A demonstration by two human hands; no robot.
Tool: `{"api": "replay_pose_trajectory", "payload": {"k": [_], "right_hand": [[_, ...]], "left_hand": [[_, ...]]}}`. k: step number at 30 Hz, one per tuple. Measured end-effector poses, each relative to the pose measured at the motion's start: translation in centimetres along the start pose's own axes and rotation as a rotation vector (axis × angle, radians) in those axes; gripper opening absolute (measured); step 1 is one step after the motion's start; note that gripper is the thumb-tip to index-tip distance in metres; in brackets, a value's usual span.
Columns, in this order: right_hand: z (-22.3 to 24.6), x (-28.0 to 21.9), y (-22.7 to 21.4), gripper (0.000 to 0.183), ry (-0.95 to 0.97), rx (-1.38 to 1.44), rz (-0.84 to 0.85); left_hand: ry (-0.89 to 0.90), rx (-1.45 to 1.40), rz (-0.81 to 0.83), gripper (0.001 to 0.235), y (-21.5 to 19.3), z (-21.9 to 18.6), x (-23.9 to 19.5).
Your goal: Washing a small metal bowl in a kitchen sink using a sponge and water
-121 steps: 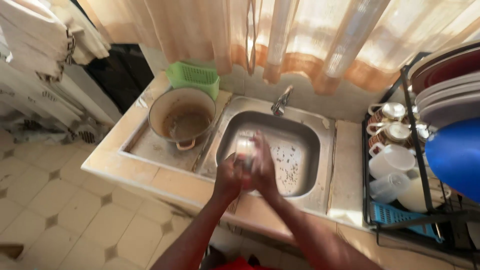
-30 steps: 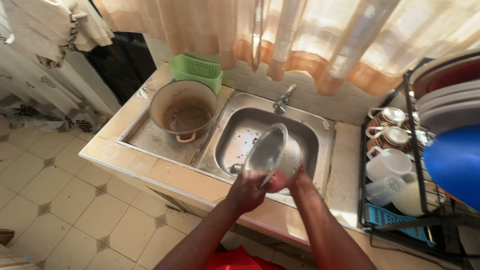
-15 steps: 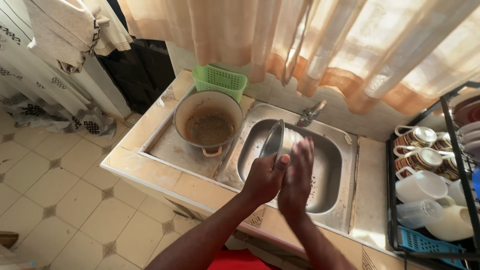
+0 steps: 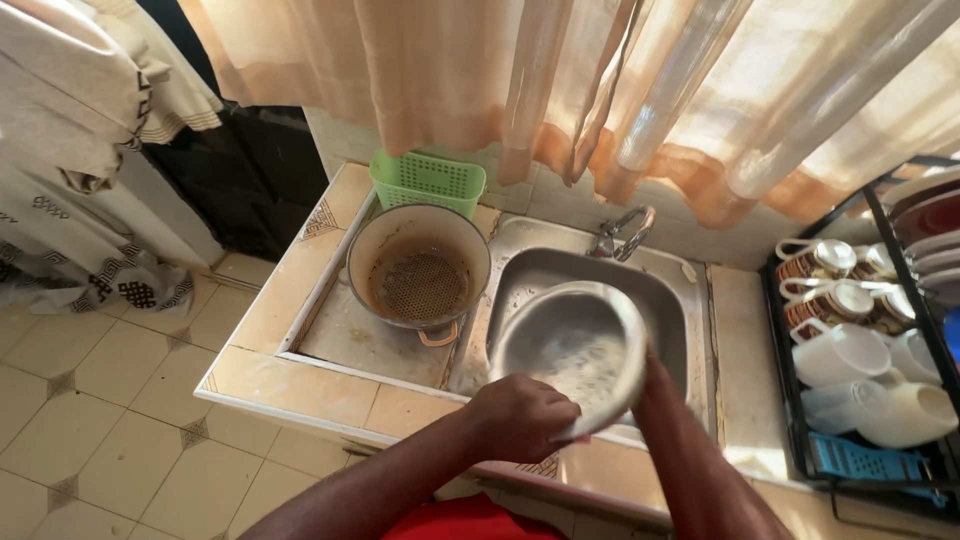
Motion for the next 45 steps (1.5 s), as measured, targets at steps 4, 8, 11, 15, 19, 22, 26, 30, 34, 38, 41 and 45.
{"api": "replay_pose_trajectory", "payload": {"k": [4, 8, 11, 15, 19, 22, 26, 30, 34, 38, 41, 45], "right_hand": [[-0.6, -0.3, 0.6, 0.039, 0.019, 0.101, -0.076], [-1.4, 0.2, 0.6, 0.037, 0.025, 0.190, -0.122], [-2.6, -1.5, 0.6, 0.035, 0.059, 0.267, -0.187], [-4.6, -1.2, -0.3, 0.032, 0.060, 0.360, -0.278], [-6.5, -3.5, -0.5, 0.029, 0.103, 0.455, -0.330], [-6.0, -3.2, -0.8, 0.028, 0.101, 0.541, -0.348], [-6.5, -3.0, -2.3, 0.025, 0.096, 0.656, -0.372], [-7.0, -2.0, -4.2, 0.023, 0.084, 0.772, -0.388], [-8.0, -2.5, -5.6, 0.020, 0.105, 0.879, -0.401], [-8.5, -1.6, -6.2, 0.018, 0.108, 0.999, -0.415], [2.8, -4.1, -6.9, 0.008, -0.118, 0.701, -0.576], [9.3, -8.2, -1.8, 0.006, -0.375, 0.083, -0.437]], "left_hand": [[0.229, -0.012, -0.036, 0.023, -3.0, -1.1, 1.0], [0.180, 0.069, 0.038, 0.018, -1.8, 1.4, 1.1], [0.037, 0.097, 0.023, 0.018, -4.0, 2.2, 1.4], [-0.165, -0.031, -0.030, 0.042, -5.2, 2.4, 0.9], [-0.375, -0.187, 0.033, 0.039, -5.4, 2.2, -0.1], [-0.579, -0.492, 0.219, 0.076, -4.5, 2.1, -0.7], [-0.902, -0.918, 0.124, 0.128, -0.1, 3.1, -2.3], [-1.564, -1.215, -0.236, 0.076, 3.6, 4.3, -2.9], [-1.656, -1.341, -0.629, 0.094, 7.7, 5.5, -5.3], [-1.303, -0.981, -0.896, 0.074, 4.7, 7.3, -4.6], [-1.216, -0.730, -0.939, 0.071, 0.0, 5.5, -1.9], [-1.097, -0.562, -0.937, 0.075, -1.2, 4.5, -0.4]]}}
Point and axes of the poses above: each hand's wrist, its own x-axis towards the middle knuckle, its own y-axis out of the palm, z = x × y, the point moved 6 cm from there along x, towards the middle knuckle, and after that the axes turned 9 degrees about x, right-handed, at the moved point
